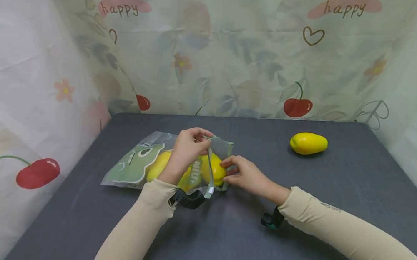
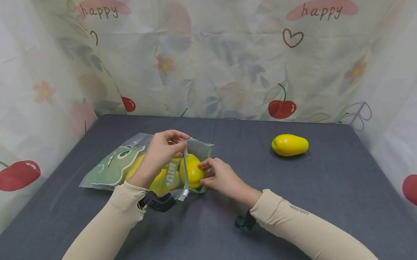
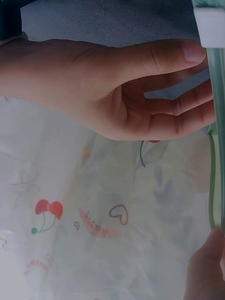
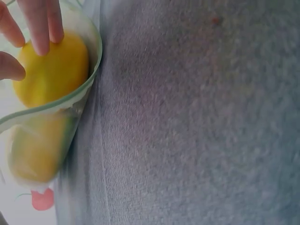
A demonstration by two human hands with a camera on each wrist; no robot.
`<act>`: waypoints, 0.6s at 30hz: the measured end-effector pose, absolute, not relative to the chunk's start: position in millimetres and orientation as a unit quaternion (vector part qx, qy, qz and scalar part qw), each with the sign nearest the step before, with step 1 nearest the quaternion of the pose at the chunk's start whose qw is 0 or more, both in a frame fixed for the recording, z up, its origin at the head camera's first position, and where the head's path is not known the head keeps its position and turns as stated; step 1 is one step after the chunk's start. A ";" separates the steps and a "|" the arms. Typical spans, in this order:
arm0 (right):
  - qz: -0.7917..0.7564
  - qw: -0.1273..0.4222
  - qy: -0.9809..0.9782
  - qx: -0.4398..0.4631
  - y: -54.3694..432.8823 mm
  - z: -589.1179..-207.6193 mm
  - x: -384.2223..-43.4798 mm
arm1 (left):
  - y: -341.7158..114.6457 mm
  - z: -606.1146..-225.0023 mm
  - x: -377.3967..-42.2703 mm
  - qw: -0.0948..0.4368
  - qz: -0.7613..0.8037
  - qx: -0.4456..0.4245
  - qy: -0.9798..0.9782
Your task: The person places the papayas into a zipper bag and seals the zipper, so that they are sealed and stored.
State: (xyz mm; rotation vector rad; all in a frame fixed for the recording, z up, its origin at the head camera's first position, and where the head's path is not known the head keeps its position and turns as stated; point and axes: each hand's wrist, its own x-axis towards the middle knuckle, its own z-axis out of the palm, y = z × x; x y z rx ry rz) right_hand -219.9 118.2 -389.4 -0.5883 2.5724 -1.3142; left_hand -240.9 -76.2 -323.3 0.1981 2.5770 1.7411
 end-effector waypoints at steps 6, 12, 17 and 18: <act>-0.444 0.101 0.862 -0.224 114.8 -388.4 -217.8 | -76.3 -323.1 -240.9 0.015 0.560 0.062 0.826; -0.433 0.114 0.861 -0.243 112.6 -386.6 -216.4 | -76.4 -322.9 -240.0 0.014 0.562 0.064 0.825; -0.428 0.125 0.860 -0.246 110.9 -385.1 -215.1 | -76.8 -323.2 -239.3 0.013 0.567 0.068 0.821; -0.427 0.126 0.861 -0.246 110.6 -384.7 -214.8 | -76.8 -323.4 -239.4 0.013 0.567 0.069 0.820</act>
